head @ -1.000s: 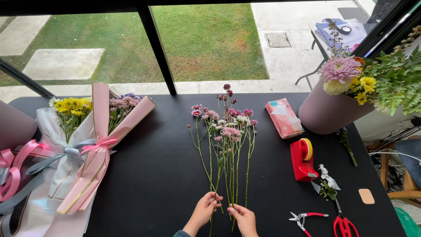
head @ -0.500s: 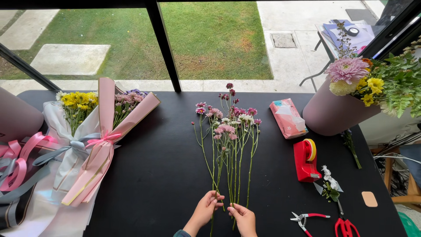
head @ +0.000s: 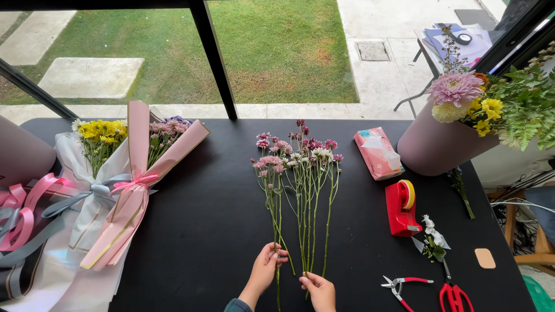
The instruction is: The person cleans the stems of several flowers by hand using a white tissue, and then gathers the stems together.
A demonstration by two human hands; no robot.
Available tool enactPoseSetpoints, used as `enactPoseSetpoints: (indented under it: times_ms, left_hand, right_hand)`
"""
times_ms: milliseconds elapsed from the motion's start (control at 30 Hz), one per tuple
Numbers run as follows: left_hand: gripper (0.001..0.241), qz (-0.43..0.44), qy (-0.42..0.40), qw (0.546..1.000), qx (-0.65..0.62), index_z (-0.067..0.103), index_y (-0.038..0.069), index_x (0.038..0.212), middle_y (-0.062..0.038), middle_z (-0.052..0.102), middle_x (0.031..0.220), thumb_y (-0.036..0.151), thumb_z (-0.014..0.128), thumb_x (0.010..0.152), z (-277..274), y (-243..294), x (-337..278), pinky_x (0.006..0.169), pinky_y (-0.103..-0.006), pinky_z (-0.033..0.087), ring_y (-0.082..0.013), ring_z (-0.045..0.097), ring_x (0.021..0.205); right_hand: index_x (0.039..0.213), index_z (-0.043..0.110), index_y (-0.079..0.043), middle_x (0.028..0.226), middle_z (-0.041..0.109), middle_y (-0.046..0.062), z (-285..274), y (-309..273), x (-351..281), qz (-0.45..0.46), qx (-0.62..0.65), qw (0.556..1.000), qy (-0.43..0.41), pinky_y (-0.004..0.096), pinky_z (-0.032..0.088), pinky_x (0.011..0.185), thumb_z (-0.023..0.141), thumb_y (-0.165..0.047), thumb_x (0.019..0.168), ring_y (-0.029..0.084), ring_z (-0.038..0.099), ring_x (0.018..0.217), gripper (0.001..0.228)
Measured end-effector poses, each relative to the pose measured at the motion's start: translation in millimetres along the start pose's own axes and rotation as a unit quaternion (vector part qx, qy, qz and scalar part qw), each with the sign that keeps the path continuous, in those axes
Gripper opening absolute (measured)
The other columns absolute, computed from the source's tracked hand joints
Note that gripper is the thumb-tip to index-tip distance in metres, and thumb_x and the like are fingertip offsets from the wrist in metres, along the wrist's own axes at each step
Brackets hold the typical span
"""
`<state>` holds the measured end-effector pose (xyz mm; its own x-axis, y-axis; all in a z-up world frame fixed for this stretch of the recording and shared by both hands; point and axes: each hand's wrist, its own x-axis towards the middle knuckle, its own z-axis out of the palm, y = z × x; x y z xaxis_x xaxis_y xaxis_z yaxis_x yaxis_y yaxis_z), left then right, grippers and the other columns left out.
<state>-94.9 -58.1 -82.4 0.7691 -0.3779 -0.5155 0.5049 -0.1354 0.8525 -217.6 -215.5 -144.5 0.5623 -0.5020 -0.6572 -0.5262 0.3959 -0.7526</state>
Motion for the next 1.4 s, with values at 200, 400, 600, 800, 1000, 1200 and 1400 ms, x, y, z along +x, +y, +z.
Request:
enactPoseSetpoints:
  times_ms: [200,400,600,800,1000,1200,1400]
  left_hand:
    - [0.027,-0.001,0.014,1.000,-0.028,0.061,0.015,0.124,-0.004,0.077,0.113,0.008,0.043,0.105,3.6,-9.9,10.4,0.088,-0.0280,0.056,-0.0155,0.079,0.099]
    - [0.030,-0.023,0.021,0.999,-0.041,0.063,0.014,0.127,-0.005,0.075,0.113,0.007,0.043,0.106,4.2,-5.4,5.3,0.091,-0.0283,0.057,-0.0167,0.078,0.101]
    - [0.030,-0.023,0.022,0.999,-0.040,0.064,0.014,0.127,-0.005,0.075,0.112,0.007,0.044,0.106,1.1,-8.4,4.8,0.090,-0.0288,0.057,-0.0168,0.078,0.100]
    - [0.031,-0.038,0.032,0.998,-0.031,0.065,0.014,0.129,-0.004,0.074,0.113,0.009,0.046,0.106,4.9,7.3,-5.4,0.091,-0.0294,0.058,-0.0162,0.077,0.101]
    - [0.033,-0.058,0.039,0.997,-0.027,0.067,0.016,0.131,-0.003,0.069,0.124,0.009,0.049,0.104,9.8,5.8,-2.4,0.095,-0.0319,0.060,-0.0166,0.075,0.108]
    - [0.034,-0.054,0.045,0.995,-0.072,0.065,0.011,0.135,-0.009,0.071,0.119,0.007,0.050,0.105,20.8,5.5,-3.8,0.093,-0.0329,0.062,-0.0179,0.073,0.104]
    - [0.032,-0.010,0.049,0.990,-0.135,0.064,0.006,0.135,-0.009,0.062,0.116,0.004,0.052,0.105,34.1,-4.6,5.7,0.090,-0.0346,0.063,-0.0210,0.074,0.099]
  right_hand:
    - [0.111,0.089,-0.004,0.089,0.089,0.008,0.3,-3.4,-14.0,0.018,-0.086,0.996,0.014,0.022,0.057,0.080,0.085,-0.008,0.084,0.015,0.077,0.072,0.028]
    - [0.112,0.088,-0.003,0.085,0.088,0.009,2.0,11.2,-12.4,0.019,-0.094,0.995,0.015,0.022,0.059,0.077,0.088,-0.009,0.080,0.015,0.077,0.067,0.033]
    - [0.115,0.086,-0.006,0.091,0.088,0.007,5.8,8.9,-15.5,0.019,-0.121,0.992,0.015,0.022,0.062,0.076,0.086,-0.014,0.082,0.015,0.080,0.068,0.035]
    - [0.119,0.082,-0.006,0.091,0.087,0.006,8.1,13.6,-16.7,0.016,-0.134,0.991,0.000,0.024,0.063,0.079,0.089,-0.015,0.080,0.014,0.077,0.071,0.040]
    - [0.120,0.082,-0.017,0.107,0.081,-0.005,3.2,18.8,-20.9,-0.021,-0.226,0.974,0.007,0.018,0.055,0.076,0.089,-0.037,0.077,0.004,0.059,0.066,0.048]
    - [0.120,0.082,-0.024,0.112,0.075,-0.011,-3.3,8.0,-42.6,-0.068,-0.268,0.961,-0.023,0.019,0.055,0.081,0.067,-0.037,0.094,0.003,0.064,0.075,0.032]
    - [0.106,0.087,-0.022,0.091,0.081,-0.010,-23.4,15.0,-55.1,-0.144,-0.228,0.958,-0.094,0.018,0.057,0.078,0.082,-0.030,0.084,0.003,0.073,0.081,0.024]
